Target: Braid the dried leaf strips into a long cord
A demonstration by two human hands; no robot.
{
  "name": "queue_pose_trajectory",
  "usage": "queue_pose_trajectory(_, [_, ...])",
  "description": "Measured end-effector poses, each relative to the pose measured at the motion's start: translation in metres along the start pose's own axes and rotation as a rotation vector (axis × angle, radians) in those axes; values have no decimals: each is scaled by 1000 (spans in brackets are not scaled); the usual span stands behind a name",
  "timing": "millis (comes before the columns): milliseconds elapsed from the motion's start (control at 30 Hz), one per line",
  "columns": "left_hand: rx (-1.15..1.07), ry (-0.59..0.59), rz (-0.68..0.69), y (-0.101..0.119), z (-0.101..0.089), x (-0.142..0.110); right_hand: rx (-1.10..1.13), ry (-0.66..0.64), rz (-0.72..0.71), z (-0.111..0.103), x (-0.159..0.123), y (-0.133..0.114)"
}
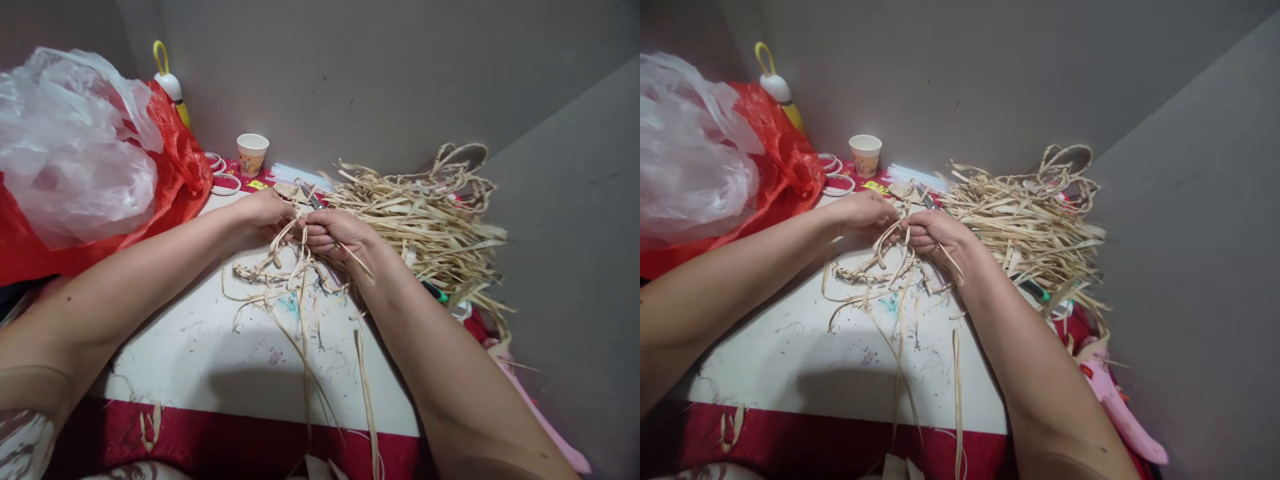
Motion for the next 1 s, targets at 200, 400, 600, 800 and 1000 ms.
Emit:
queue_pose_trajectory(200, [-122,-96,-61,-4,12,-5,-30,-28,-3,-3,-1,0])
queue_pose_trajectory(400, [102,-76,44,-1,4,-6,-159,-2,-38,0,-9,-4])
queue_pose_trajectory(600, [189,-188,-21,-5,1,-1,-430,75,-42,5,-16,-8])
queue_pose_trajectory(800, [75,-233,-106,-8,6,-1,-1021,328,-107,12,-22,-16])
queue_pose_trajectory(1000, [126,-125,-35,-13,13,-2,-1399,454,-139,20,-24,-17])
Point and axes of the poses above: each hand's wrist, its own x-axis towards the middle knuckle, its own z-axis out of the palm, y = z × x, the point moved 2 cm from there along x, towards the middle knuckle, and after that the axes turned 5 degrees about -x, right-handed, at the moved point
